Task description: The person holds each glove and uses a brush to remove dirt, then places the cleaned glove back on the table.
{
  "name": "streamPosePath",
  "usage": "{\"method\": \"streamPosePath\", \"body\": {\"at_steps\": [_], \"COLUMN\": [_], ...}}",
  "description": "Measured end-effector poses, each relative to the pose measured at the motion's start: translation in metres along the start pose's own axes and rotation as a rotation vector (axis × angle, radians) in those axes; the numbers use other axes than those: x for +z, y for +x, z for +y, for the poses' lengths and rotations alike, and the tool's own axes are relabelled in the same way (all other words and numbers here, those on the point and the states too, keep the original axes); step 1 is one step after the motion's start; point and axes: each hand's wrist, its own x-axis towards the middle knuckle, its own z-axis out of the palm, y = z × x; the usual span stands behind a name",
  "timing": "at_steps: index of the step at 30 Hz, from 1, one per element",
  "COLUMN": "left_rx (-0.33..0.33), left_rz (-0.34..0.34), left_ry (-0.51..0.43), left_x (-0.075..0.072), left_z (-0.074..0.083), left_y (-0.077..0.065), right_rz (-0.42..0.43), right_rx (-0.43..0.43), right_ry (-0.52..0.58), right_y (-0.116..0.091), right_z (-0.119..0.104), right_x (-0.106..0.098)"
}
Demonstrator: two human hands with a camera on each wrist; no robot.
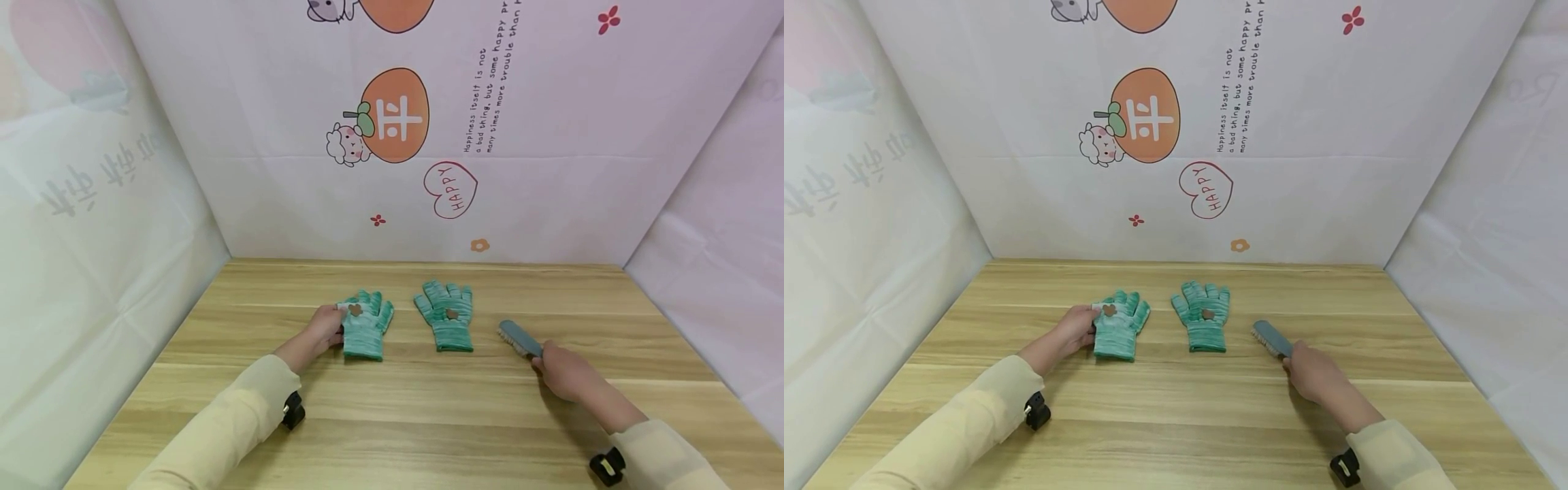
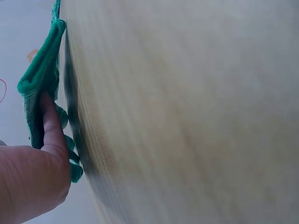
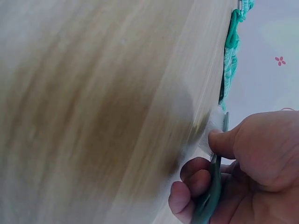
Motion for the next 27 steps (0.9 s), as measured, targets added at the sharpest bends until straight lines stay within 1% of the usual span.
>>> {"method": "streamPosePath", "body": {"at_steps": [6, 12, 15, 21, 27], "left_rx": [-0.012, -0.003, 0.010, 0.012, 0.031], "left_rz": [-0.010, -0.022, -0.049, -0.104, -0.109], "left_ry": [-0.088, -0.126, -0.142, -0.176, -0.180], "left_x": [0.000, -0.001, 0.000, 0.001, 0.002], "left_z": [0.002, 0.003, 0.003, 0.002, -0.001], "left_y": [-0.003, -0.006, -0.006, -0.009, -0.011], "right_rz": [0.005, 0.013, 0.017, 0.032, 0.062], "right_rx": [0.008, 0.026, 0.034, 0.028, 0.021], "right_ry": [0.015, 0.027, 0.028, 0.028, 0.022], "right_y": [0.001, 0.001, 0.002, 0.005, 0.007], "right_z": [0.001, -0.002, -0.004, -0.007, -0.010], "right_x": [-0.001, -0.002, -0.001, 0.000, 0.001]}}
